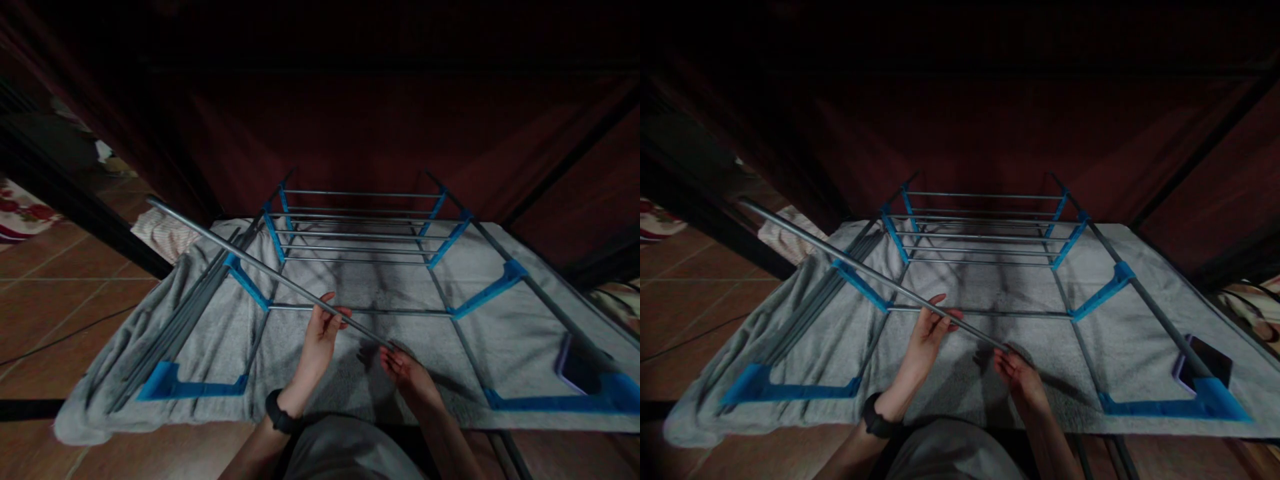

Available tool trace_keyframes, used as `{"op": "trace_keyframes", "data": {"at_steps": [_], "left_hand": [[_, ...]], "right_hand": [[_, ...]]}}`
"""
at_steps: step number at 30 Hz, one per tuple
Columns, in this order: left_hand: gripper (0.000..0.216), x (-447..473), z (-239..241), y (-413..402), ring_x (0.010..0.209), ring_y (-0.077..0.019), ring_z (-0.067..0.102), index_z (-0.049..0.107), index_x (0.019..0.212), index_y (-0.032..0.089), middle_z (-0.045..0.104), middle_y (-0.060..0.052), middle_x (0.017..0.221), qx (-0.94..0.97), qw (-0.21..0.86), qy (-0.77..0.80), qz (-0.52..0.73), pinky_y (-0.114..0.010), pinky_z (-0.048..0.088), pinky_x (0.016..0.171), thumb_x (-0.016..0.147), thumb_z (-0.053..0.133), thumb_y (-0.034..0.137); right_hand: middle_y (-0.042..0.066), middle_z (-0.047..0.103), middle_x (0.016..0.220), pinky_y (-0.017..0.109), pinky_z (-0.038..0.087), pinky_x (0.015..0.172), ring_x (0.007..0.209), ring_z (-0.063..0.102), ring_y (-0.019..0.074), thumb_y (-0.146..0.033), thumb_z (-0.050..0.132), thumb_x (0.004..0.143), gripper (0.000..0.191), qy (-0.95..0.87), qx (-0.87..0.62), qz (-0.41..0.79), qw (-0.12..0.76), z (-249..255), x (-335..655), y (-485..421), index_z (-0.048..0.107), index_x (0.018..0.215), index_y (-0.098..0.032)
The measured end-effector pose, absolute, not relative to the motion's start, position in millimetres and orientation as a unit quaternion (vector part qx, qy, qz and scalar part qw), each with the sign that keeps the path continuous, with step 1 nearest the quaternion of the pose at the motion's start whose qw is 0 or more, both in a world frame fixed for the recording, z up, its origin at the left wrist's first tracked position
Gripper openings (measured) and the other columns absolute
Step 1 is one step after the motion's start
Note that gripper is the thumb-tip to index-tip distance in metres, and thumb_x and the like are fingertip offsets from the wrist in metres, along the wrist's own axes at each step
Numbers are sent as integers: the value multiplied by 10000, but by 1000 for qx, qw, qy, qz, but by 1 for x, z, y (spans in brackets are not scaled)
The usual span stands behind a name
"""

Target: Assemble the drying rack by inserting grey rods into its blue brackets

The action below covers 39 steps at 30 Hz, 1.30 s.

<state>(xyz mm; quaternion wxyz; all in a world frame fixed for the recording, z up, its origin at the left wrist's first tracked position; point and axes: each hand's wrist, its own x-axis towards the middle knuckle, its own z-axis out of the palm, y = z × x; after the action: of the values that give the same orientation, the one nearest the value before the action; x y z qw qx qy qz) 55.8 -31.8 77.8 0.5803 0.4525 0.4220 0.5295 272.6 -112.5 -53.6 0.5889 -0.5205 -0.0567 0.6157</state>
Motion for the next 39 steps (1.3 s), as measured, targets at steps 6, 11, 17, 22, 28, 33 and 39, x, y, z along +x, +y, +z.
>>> {"op": "trace_keyframes", "data": {"at_steps": [6,11,17,22,28,33,39], "left_hand": [[489,60,66,-38,1062,-250,769,598,1407,250,810,-68,1059,468,569,437,517,-432,582,1016,981,761,426],[456,67,57,-44,1089,-249,766,580,1420,253,786,-57,1061,483,567,435,506,-451,566,1071,998,708,370],[455,71,57,-48,988,-221,747,557,1442,274,719,-12,1009,500,565,432,494,-407,584,982,1011,668,370],[441,62,64,-43,935,-217,702,576,1449,277,677,-2,970,527,529,451,490,-379,569,923,1024,646,376],[425,50,64,-35,860,-196,627,602,1452,257,636,11,903,560,486,460,489,-338,528,855,1031,596,319],[324,41,52,-31,839,-202,640,692,1322,225,663,-6,868,575,448,479,489,-353,539,861,1047,584,357],[287,22,32,-25,1043,-281,724,766,1234,246,783,-91,1055,598,390,501,489,-470,576,1046,1005,631,354]], "right_hand": [[159,846,1070,511,619,956,981,793,313,-527,1003,618,503,-97,-527,657,530,-43,253,-117,775,939,-214],[124,847,1006,501,617,902,921,798,310,-548,1005,599,584,-103,-530,674,504,-35,236,-118,737,1007,-228],[107,853,1013,450,620,824,890,794,285,-559,996,620,603,-118,-526,693,479,-39,224,-119,768,1067,-225],[110,859,1048,431,621,836,867,790,253,-486,973,739,505,-140,-534,684,476,-37,236,-118,810,1147,-237],[158,853,1116,519,617,975,992,809,314,-568,1009,677,574,-163,-533,674,485,-23,258,-111,826,1084,-207],[152,848,1148,506,613,1006,1014,799,296,-577,978,699,566,-177,-557,626,517,-13,267,-109,818,1106,-217],[137,838,1124,430,648,917,1009,791,283,-494,1011,659,520,-168,-562,602,542,-1,282,-105,823,1065,-228]]}}
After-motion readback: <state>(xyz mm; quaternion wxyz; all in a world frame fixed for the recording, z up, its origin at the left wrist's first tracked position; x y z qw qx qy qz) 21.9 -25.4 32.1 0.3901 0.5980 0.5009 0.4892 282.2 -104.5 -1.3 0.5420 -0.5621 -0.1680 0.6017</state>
